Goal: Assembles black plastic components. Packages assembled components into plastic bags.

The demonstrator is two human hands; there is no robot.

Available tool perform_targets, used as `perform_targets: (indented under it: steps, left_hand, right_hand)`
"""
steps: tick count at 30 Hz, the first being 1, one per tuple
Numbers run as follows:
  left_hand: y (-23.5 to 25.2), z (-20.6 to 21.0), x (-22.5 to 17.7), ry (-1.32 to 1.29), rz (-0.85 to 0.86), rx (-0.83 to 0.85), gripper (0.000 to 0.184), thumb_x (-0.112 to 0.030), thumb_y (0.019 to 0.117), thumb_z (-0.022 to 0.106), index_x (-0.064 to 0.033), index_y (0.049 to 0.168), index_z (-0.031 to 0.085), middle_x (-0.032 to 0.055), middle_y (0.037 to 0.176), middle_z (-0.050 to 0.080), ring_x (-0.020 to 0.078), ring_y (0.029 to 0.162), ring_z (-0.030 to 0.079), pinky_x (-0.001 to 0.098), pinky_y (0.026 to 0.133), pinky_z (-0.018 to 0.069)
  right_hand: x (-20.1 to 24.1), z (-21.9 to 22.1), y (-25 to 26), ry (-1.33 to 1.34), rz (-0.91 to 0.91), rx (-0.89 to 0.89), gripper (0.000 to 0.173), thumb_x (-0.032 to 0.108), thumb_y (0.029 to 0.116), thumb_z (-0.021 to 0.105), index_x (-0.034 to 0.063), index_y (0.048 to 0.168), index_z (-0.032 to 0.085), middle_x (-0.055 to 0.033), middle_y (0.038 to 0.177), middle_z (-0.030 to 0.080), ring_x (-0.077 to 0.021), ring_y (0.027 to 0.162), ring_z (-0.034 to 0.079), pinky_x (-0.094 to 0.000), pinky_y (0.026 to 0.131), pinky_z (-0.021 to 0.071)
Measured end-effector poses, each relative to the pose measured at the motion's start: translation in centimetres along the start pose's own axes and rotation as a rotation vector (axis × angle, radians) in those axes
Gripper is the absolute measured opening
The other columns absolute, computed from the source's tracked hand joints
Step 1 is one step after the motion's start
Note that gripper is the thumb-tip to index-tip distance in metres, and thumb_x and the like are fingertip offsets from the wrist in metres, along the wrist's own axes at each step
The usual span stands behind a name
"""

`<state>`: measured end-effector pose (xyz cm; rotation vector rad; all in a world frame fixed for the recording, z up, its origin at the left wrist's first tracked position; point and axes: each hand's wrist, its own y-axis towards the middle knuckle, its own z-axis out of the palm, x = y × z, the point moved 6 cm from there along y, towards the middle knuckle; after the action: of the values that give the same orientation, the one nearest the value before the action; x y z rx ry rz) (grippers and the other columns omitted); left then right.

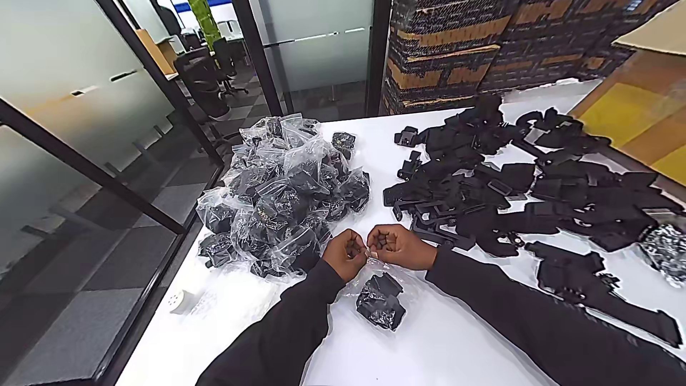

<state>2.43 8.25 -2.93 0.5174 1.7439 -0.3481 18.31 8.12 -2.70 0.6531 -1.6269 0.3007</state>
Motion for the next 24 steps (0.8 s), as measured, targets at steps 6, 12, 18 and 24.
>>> perform_targets:
  steps: [6,12,18,24]
  left_hand:
    - [-0.03,0.01,-0.10,0.000,0.018,-0.011,0.019,-0.004,0.0888,0.069,0.0024,0.103,0.058,0.0075,0.089,0.068,0.0094,0.069,0.066,0.0261,0.066,0.0580]
    - [0.00,0.18,-0.05,0.001,0.045,-0.003,0.017,-0.003,0.0885,0.068,0.0021,0.101,0.058,0.0072,0.087,0.067,0.0093,0.069,0.066,0.0259,0.065,0.0579]
    - [-0.03,0.29,-0.20,-0.005,0.049,-0.005,0.018,-0.001,0.0882,0.069,0.0016,0.101,0.056,0.0074,0.087,0.067,0.0093,0.069,0.066,0.0255,0.065,0.0575]
    - [-0.04,0.23,-0.28,-0.010,0.066,-0.019,0.018,0.000,0.0875,0.068,0.0016,0.100,0.055,0.0069,0.087,0.067,0.0086,0.070,0.066,0.0246,0.066,0.0574]
  right_hand:
    - [0.09,0.14,-0.06,-0.024,0.014,-0.001,0.018,0.002,0.0884,0.068,0.0071,0.105,0.063,0.0048,0.085,0.067,-0.0016,0.071,0.064,-0.0199,0.063,0.0542]
    - [0.04,0.22,-0.10,-0.046,0.011,-0.008,0.017,0.004,0.0888,0.070,0.0068,0.104,0.064,0.0042,0.086,0.068,-0.0019,0.071,0.064,-0.0202,0.064,0.0552]
    - [0.01,0.29,-0.10,-0.042,0.005,-0.003,0.017,0.002,0.0882,0.070,0.0069,0.104,0.064,0.0047,0.085,0.068,-0.0014,0.070,0.064,-0.0197,0.064,0.0547]
    - [0.16,0.29,-0.05,-0.057,-0.005,0.006,0.017,0.003,0.0891,0.070,0.0066,0.104,0.064,0.0045,0.086,0.068,-0.0012,0.071,0.064,-0.0196,0.065,0.0550]
